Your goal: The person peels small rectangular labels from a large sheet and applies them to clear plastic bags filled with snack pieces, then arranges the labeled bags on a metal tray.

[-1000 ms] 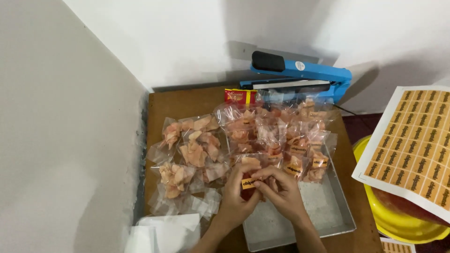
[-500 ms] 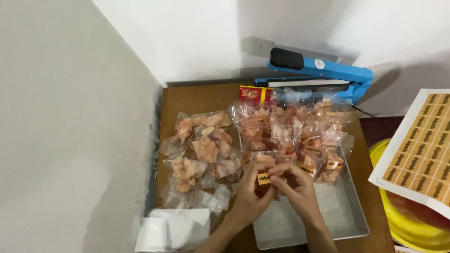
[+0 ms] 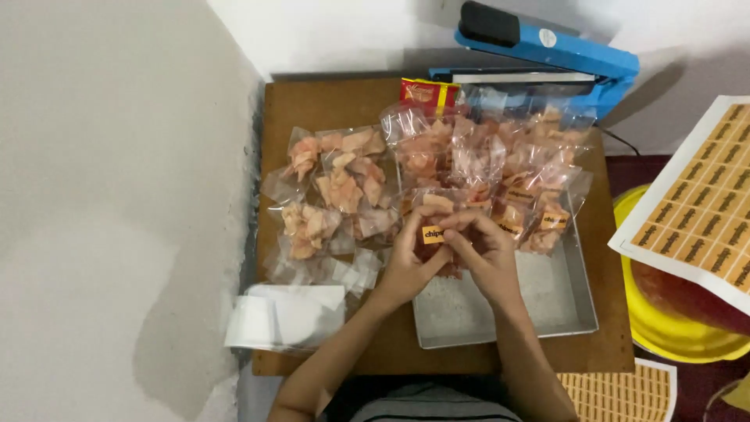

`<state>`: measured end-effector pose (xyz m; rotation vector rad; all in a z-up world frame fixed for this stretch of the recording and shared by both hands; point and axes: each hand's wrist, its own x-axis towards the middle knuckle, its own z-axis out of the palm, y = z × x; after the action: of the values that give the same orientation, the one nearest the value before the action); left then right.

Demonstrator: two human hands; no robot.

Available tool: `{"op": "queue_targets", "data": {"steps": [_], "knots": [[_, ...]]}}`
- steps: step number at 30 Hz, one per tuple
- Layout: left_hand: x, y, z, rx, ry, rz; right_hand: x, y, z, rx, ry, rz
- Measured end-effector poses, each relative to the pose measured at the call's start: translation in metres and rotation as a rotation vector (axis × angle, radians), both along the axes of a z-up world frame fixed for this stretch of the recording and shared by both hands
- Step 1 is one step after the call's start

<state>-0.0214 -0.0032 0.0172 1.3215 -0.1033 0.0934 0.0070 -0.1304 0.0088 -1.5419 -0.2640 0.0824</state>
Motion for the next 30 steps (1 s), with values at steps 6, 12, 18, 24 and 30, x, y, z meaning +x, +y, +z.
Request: {"op": "queue_targets", "data": {"steps": [6, 12, 18, 24, 30], "knots": [[-0.003, 0.002, 0.001, -0.237, 0.052, -0.070, 0.005, -0.003, -0.003, 0.004, -0.047, 0.032], [0.005, 0.006, -0.007, -0.334, 0.118, -0.153, 0.010, -0.001, 0.001, 0.042, 0.129, 0.043], [0.010, 0.009, -0.003, -0.275, 0.144, -0.123, 0.011, 0.000, 0.003, 0.061, 0.175, 0.085], [0.015, 0.014, -0.034, -0.230, 0.074, -0.069, 0.010, 0.005, 0.000, 0.013, 0.127, 0.092], [0.007, 0.012, -0.009, -0.216, 0.001, -0.032, 0.002, 0.012, 0.010, -0.008, 0.092, 0.038]]}}
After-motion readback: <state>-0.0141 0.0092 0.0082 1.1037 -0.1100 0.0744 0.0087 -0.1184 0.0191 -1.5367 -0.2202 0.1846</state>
